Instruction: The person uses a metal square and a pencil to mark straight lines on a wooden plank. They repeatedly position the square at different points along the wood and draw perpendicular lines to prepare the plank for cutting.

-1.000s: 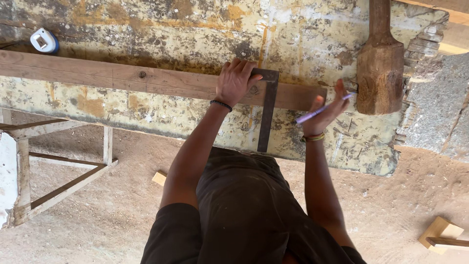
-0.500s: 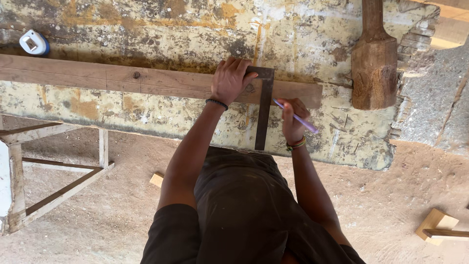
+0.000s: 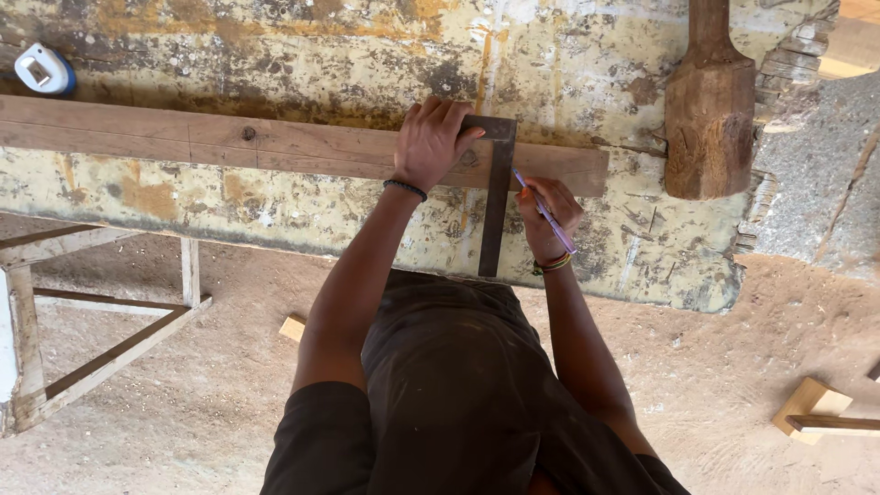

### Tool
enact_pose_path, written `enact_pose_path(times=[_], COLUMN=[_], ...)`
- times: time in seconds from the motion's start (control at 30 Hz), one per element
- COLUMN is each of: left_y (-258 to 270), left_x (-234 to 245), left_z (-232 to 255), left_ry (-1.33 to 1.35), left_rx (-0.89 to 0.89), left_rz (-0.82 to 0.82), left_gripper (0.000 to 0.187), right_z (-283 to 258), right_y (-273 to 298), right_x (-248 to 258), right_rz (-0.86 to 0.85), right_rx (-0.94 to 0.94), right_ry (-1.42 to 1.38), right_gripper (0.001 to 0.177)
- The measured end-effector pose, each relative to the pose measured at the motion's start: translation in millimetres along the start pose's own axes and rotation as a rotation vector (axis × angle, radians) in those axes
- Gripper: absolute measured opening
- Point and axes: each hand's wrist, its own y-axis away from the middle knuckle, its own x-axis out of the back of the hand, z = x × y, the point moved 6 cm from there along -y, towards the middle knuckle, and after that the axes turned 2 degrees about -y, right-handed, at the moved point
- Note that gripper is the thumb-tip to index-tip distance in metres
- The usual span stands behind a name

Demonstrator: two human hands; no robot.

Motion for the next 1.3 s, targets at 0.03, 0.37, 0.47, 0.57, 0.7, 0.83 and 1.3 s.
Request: enact_pose_path(times=[0.03,0.37,0.47,0.57,0.7,0.83,1.3], left_y=[-0.1,1.1,1.1,2.2,1.3,3.4,1.0], left_x=[0.0,-3.0,-6.6,-9.1,-9.4,-8.0,-8.3], left_z=[0.5,-1.0,-2.3,-3.3,-3.7,-3.8,-3.4], left_ry=[0.0,-0.001,-0.003,-0.015,-0.019,-0.019,-0.011], left_rx=[0.0,-0.005,-0.012,-0.001,-0.005,-0.011,-0.005], left_rz=[0.001,-0.016,-0.022,-0.037,-0.029,-0.017,-0.015], left_gripper=[0.036,0.036,0.036,0.037,0.037,0.037,0.036], right_z=[1.0,8.0,7.9,3.8,-14.8,-23.3,-33.4], right_y=[1.2,4.9,2.8,-3.8,-10.9,-9.3,12.5], right_x=[-0.5,-1.4,-2.2,-1.7,0.0,-0.6,3.2], right_rz=[-0.004,-0.044,-0.058,-0.07,-0.084,-0.121,-0.103], right_rx=[-0.004,-0.026,-0.018,-0.045,0.012,-0.031,0.016], right_ry=[0.006,0.025,0.059,0.073,0.134,0.148,0.174], right_gripper=[0.013,0.012,0.011,0.01,0.011,0.009,0.011])
